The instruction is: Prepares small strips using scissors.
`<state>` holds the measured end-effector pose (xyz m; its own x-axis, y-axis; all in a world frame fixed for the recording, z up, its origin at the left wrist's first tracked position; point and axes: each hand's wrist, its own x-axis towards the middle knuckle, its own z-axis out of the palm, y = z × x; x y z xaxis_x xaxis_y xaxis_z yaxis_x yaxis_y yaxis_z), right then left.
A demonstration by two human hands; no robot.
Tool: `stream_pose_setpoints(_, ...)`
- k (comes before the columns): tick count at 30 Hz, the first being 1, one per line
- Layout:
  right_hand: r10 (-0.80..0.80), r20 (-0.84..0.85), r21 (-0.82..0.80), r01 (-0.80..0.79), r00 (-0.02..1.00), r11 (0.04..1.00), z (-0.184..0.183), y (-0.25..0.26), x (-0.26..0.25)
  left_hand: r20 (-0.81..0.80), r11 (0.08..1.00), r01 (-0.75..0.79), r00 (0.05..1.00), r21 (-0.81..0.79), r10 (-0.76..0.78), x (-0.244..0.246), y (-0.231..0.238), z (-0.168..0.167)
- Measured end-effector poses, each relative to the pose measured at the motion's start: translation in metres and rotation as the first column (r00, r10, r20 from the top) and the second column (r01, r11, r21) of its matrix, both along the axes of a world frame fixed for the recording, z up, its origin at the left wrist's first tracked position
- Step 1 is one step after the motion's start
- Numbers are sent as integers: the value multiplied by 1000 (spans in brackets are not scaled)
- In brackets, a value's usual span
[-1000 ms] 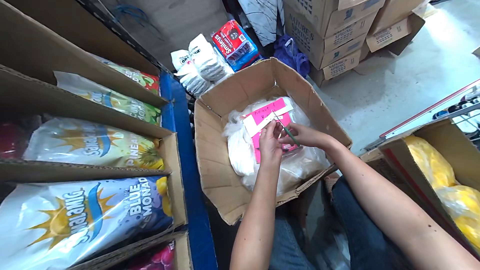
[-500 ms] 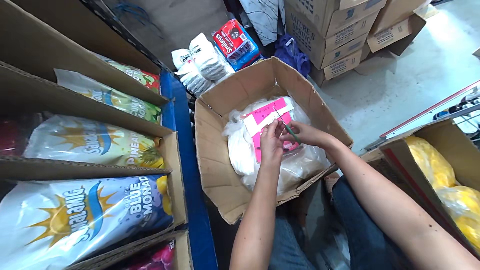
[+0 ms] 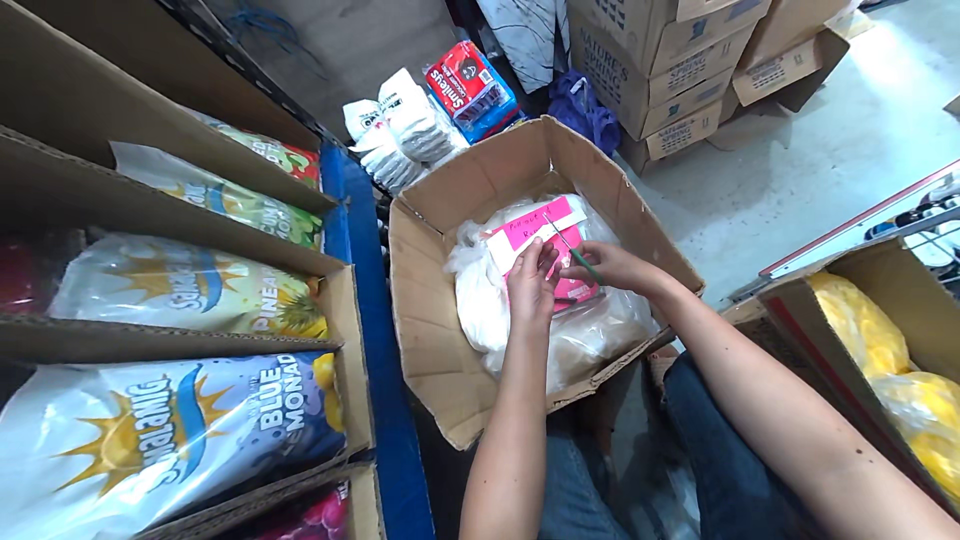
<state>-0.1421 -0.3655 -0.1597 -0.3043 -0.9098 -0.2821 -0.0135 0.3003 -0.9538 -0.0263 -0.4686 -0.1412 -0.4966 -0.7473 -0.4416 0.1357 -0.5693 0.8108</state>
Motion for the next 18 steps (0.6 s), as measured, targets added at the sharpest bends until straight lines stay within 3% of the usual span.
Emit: stream_pose_setpoints(18, 16, 26, 99, -19, 1000, 995, -1, -1, -1, 50, 996, -78, 996, 52, 75, 1, -8, -2)
